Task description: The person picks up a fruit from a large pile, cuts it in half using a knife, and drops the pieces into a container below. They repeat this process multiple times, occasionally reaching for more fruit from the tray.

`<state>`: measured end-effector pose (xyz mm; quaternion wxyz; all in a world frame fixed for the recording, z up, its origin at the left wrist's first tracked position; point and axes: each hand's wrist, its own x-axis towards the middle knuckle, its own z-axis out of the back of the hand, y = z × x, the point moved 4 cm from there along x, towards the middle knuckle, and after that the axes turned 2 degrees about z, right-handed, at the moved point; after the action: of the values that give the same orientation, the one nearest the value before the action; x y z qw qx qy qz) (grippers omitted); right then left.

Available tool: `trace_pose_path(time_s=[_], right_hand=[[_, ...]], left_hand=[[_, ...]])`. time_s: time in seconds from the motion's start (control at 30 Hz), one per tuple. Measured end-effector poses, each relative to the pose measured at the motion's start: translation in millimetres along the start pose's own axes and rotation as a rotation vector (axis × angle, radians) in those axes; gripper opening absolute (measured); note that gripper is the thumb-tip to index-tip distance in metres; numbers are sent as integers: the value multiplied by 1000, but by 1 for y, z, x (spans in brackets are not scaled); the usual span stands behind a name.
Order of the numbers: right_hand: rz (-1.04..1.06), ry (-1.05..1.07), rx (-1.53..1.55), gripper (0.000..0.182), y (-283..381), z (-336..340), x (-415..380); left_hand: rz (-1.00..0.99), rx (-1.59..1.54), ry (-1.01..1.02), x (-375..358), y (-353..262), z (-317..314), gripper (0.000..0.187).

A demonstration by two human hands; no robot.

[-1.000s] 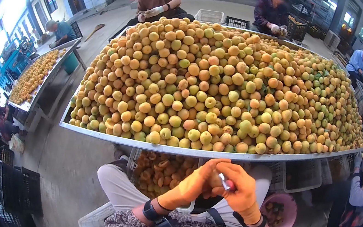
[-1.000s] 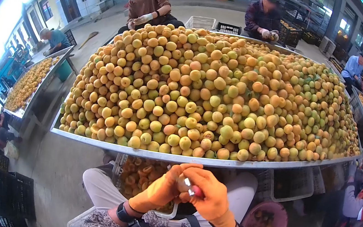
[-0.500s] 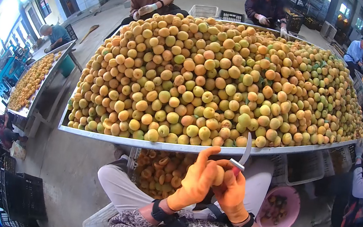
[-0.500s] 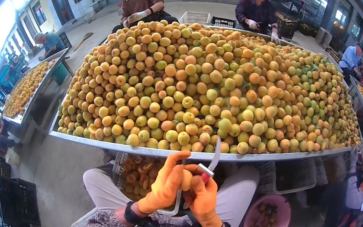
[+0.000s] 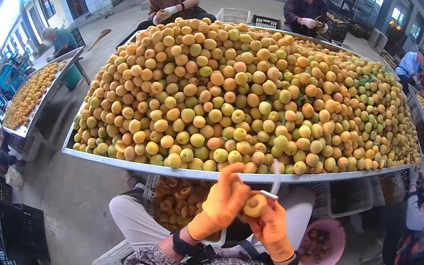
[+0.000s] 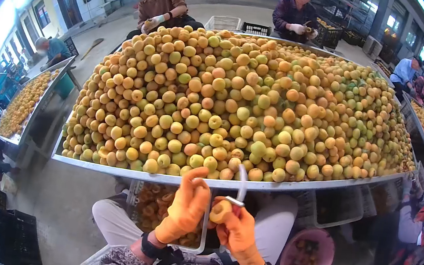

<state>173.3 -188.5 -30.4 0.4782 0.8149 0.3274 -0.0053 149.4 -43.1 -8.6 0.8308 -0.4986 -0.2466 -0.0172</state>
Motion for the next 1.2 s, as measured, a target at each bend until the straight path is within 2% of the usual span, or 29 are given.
trace_pose_path(time_s=[0.03,0.07,0.1,0.13,0.2,0.33,0.4,0.43,0.47,0.53,0.6,0.63,0.67,0.73,0.77,0.8,0.87,0.93,1.0,1.03,1.1,1.2], right_hand=[[134,153,124,46,-4,15,6],[152,111,262,50,-2,21,7],[142,183,296,51,2,23,6],[128,257,331,53,7,23,5],[126,258,270,56,10,23,1],[107,207,112,66,4,26,2],[139,243,118,68,5,26,4],[19,274,296,65,5,23,6],[-100,305,476,63,3,21,7],[-79,296,400,64,5,24,6],[-54,300,284,65,4,27,6],[-55,296,287,65,3,29,5],[-27,319,234,68,3,29,6],[-2,340,180,70,2,26,5],[23,352,176,71,3,21,5],[51,366,172,72,4,18,5],[44,410,172,67,0,23,8],[43,443,173,63,-1,25,5],[112,311,75,51,3,28,3],[114,307,75,51,4,28,2],[80,158,-97,41,6,35,1],[66,94,-230,35,7,37,-2]], left_hand=[[289,-425,28,0,15,0,50],[582,-847,63,-4,28,-6,48],[642,-1143,60,-9,32,-11,42],[686,-1266,86,-13,34,-12,45],[735,-1375,113,-18,36,-11,47],[805,-1425,150,-24,25,-4,48],[834,-1289,133,-32,32,1,48],[894,-1162,110,-37,39,8,41],[881,-978,119,-40,42,18,34],[585,-368,58,-53,73,37,23],[646,110,-74,-67,96,48,17],[200,725,-152,-58,73,55,15],[200,724,-150,-55,67,54,15],[238,252,-149,-47,50,49,19],[464,-159,-9,-45,43,39,22],[563,-526,85,-43,34,26,24],[629,-654,232,-35,11,9,25],[623,-733,276,-29,4,-8,25],[661,-729,294,-25,3,-17,27],[669,-716,299,-23,2,-20,28],[677,-704,305,-19,1,-27,29],[747,-663,315,-18,4,-36,32]])
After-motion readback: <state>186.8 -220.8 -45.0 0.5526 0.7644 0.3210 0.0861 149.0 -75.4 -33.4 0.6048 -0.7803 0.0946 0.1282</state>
